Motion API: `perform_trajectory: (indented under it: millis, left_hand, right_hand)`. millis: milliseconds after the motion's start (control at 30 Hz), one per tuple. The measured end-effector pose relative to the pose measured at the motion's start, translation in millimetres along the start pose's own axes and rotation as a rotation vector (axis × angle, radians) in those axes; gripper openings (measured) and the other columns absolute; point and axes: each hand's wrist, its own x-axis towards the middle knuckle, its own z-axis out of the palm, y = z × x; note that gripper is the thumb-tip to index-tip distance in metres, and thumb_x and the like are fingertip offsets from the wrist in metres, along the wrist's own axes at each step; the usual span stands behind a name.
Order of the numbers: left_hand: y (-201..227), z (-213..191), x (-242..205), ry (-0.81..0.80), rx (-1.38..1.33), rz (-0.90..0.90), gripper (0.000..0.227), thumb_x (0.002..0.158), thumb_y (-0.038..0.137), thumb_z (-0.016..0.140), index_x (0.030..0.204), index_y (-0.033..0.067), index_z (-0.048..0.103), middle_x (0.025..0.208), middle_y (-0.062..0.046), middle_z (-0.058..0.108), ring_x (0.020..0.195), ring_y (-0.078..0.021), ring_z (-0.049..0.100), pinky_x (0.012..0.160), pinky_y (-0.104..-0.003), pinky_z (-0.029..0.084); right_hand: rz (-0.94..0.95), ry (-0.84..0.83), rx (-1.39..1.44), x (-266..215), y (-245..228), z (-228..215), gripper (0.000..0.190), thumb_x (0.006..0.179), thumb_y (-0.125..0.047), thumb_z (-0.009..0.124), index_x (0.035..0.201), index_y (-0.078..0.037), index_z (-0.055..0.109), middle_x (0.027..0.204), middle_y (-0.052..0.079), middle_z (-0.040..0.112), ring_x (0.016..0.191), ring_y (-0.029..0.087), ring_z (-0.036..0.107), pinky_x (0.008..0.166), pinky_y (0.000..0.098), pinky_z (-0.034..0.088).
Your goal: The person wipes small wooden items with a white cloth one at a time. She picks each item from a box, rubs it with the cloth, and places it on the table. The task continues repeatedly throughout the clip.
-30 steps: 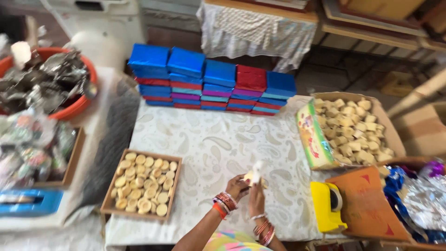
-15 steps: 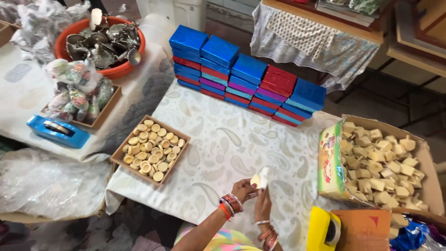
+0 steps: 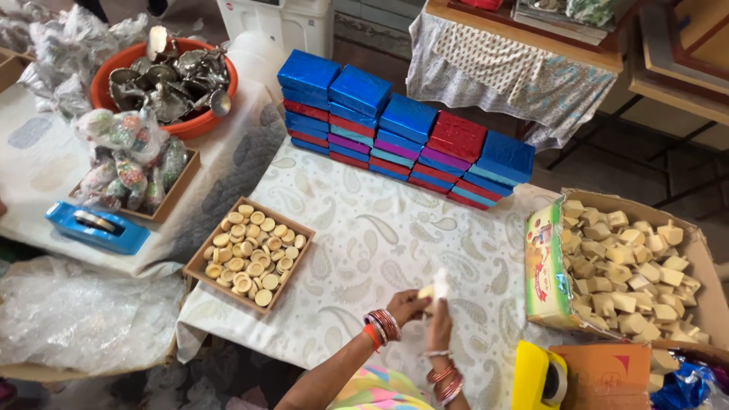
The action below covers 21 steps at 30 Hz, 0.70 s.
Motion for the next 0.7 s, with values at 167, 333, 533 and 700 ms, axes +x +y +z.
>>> perform_trajectory:
  millis: [167,333,533,700]
  left_hand:
    - [28,31,-27,-0.109,0.076,-0.104,0.047,0.093,0.017,0.075,0.133,-0.0019,0.059,0.106,-0.003,0.072,0.088,-0.0118,0.071,0.079,-0.026,0.062]
    - [7,11,2,0.046,0.167,0.080,0.045,0.094,0.017,0.077,0.130,-0.0060,0.062,0.095,-0.009,0.072,0.078,-0.0152,0.067,0.067,-0.027,0.056]
    - [9,15,-12,-0.042,0.049,0.032,0.046,0.099,0.023,0.072,0.131,-0.0091,0.061,0.094,-0.012,0.071,0.077,-0.0165,0.067,0.068,-0.029,0.055]
    - [-18,23,6,-0.136,0.109,0.045,0.046,0.100,0.022,0.071,0.135,-0.0031,0.057,0.103,-0.006,0.072,0.088,-0.0092,0.069,0.077,-0.024,0.060]
  right_hand:
    - [0.297,0.075,0.256,13,-8,-16,0.057,0.116,-0.045,0.043,0.118,0.009,0.061,0.102,0.017,0.064,0.089,0.028,0.060,0.075,0.0415,0.048]
    - [-0.040,0.103,-0.017,-33,-11,10,0.057,0.111,-0.042,0.041,0.125,0.010,0.059,0.119,0.015,0.065,0.107,0.027,0.061,0.091,0.0386,0.048]
    - [0.087,0.140,0.076,-20,-9,-5,0.062,0.111,-0.044,0.039,0.132,0.011,0.059,0.126,0.022,0.065,0.113,0.030,0.061,0.096,0.0397,0.047]
    - [0.161,0.180,0.070,-13,-4,-14,0.066,0.115,-0.045,0.036,0.138,0.014,0.055,0.135,0.029,0.056,0.118,0.036,0.056,0.102,0.0434,0.041]
